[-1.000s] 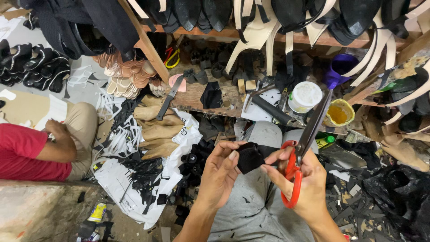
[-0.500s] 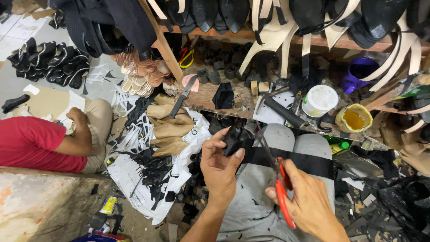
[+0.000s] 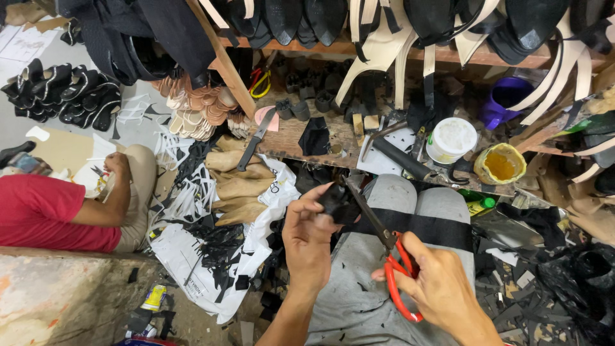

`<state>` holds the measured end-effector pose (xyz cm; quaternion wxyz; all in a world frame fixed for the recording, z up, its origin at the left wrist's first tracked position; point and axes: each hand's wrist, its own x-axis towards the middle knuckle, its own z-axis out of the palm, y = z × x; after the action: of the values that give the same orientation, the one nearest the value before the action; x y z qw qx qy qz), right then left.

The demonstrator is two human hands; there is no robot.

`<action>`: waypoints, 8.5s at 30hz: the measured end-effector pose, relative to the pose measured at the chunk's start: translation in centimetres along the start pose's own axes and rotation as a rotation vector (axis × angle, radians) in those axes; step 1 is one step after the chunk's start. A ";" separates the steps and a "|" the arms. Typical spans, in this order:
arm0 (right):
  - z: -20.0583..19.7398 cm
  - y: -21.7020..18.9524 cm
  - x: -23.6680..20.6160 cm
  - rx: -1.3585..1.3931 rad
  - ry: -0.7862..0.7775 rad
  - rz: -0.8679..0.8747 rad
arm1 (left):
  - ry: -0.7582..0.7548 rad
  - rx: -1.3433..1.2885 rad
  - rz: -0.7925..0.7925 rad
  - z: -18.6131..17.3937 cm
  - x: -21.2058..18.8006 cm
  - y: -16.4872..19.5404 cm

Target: The person cuts small black rubber pieces from a strip using red-handled scissors, wraps them around a cylindrical shoe heel, and trims the excess. The person repeats this process for multiple heels, occasionally using a hammer to press the pieces into place.

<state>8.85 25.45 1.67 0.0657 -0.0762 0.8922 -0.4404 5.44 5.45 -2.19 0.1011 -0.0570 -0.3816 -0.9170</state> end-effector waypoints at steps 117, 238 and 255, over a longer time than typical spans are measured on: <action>2.1 -1.4 2.6 1.054 -0.072 0.131 | -0.219 0.543 0.379 1.2 -2.2 -3.9; -9.1 0.9 -0.1 0.621 -0.328 -0.374 | -0.334 0.936 0.415 3.0 4.1 0.5; -1.8 -0.1 -3.1 -0.086 0.553 -0.246 | -0.368 0.964 0.282 4.0 3.8 -0.3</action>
<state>11.55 27.41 2.99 -0.2366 -0.0638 0.8782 -0.4108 1.80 7.90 1.11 0.1696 -0.2146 -0.7598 -0.5899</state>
